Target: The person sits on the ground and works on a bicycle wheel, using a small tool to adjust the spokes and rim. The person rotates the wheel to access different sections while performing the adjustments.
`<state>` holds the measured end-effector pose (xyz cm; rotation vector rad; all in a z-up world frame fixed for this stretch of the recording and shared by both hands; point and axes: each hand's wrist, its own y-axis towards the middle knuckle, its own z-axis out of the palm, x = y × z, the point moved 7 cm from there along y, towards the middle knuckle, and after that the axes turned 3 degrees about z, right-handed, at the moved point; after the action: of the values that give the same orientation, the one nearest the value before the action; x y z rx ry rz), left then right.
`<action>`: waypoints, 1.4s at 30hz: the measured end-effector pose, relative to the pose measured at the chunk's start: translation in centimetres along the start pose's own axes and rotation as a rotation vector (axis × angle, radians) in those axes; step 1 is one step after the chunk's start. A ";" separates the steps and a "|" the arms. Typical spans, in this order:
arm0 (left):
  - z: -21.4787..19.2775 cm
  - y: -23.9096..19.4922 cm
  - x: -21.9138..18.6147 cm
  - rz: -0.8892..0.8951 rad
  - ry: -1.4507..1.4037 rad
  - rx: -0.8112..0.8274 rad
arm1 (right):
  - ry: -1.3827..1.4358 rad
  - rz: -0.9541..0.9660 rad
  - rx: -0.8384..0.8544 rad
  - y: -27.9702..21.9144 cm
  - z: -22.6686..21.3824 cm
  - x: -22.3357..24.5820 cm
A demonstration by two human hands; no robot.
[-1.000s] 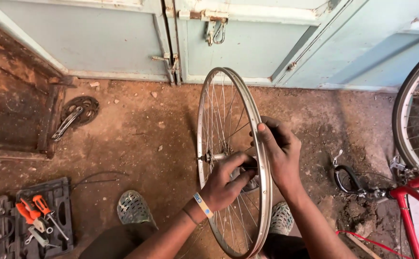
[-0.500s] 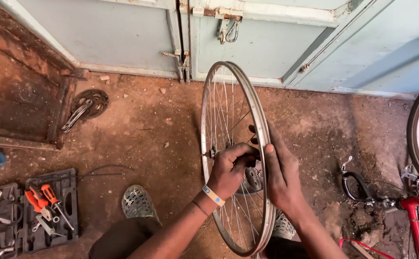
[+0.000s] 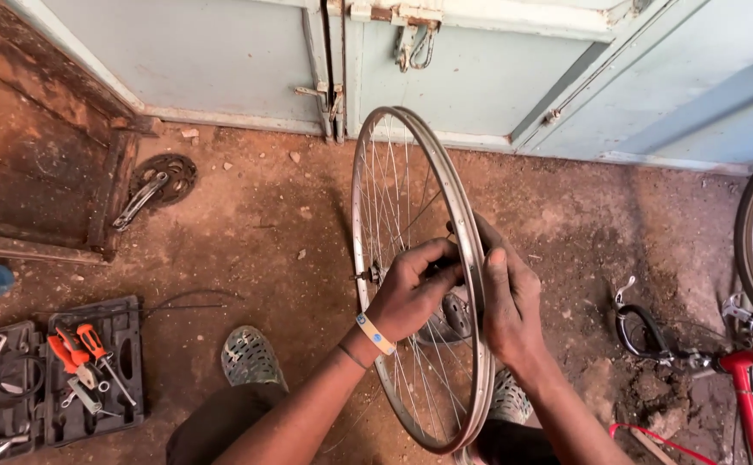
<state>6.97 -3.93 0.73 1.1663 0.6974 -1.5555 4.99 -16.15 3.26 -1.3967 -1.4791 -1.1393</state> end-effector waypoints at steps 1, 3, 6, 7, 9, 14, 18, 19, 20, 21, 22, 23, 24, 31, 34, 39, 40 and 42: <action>0.0 0.0 0.3 0.005 0.001 0.002 | 0.000 -0.005 -0.002 -0.2 0.1 -0.2; -0.2 -0.1 1.1 -0.016 0.020 -0.007 | 0.025 0.012 -0.005 -0.6 0.4 -1.0; -0.7 -0.1 1.0 -0.033 0.033 -0.022 | 0.134 0.037 0.030 -1.0 0.3 -3.9; -0.6 -0.2 0.1 -0.039 0.031 -0.022 | 0.135 0.044 0.029 -0.9 0.2 -3.4; 0.2 0.0 -2.1 -0.018 0.005 0.073 | 0.141 0.013 0.037 -0.4 0.1 -2.2; 0.1 -0.1 -1.2 -0.007 0.065 0.060 | 0.098 0.015 0.006 -0.9 -0.1 -1.6; -0.9 0.3 0.1 0.095 0.118 0.011 | 0.149 0.004 0.027 -0.8 0.0 -3.1; -1.0 0.3 0.1 0.096 0.117 0.015 | 0.147 0.003 0.022 -0.8 0.0 -3.0; -1.1 0.3 0.2 0.077 0.096 0.006 | 0.085 -0.010 0.016 -0.8 0.0 -2.9; -1.2 0.1 0.3 0.053 0.076 -0.002 | 0.024 -0.019 0.008 -1.1 0.0 -2.8; -0.9 -0.1 -0.6 0.050 0.075 0.003 | 0.023 -0.017 0.002 -1.1 0.1 -2.1; -0.4 -0.2 -1.3 0.033 0.077 0.045 | 0.002 -0.015 -0.003 -1.1 0.1 -1.4; 0.1 -0.3 -2.0 0.016 0.079 0.086 | -0.018 -0.012 -0.008 -1.1 0.1 -0.8; -0.2 -0.4 -1.5 0.068 0.180 0.037 | 0.044 -0.009 0.020 -1.2 0.2 -2.8; -1.1 0.2 -1.6 0.147 0.165 -0.048 | 0.080 -0.025 0.033 -0.8 0.2 -2.3; 0.5 -0.4 -3.7 0.100 0.169 0.124 | -0.005 -0.074 0.017 -0.6 0.2 -1.4; 0.3 0.0 -3.1 0.100 0.170 0.124 | -0.004 -0.076 0.017 -0.5 0.2 -0.8; -0.1 0.2 -2.0 0.135 0.182 0.111 | -0.101 -0.115 0.002 -0.6 0.1 0.7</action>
<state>7.23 -3.10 2.58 1.4223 0.6427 -1.4006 4.31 -15.87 3.86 -1.4008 -1.6491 -1.1519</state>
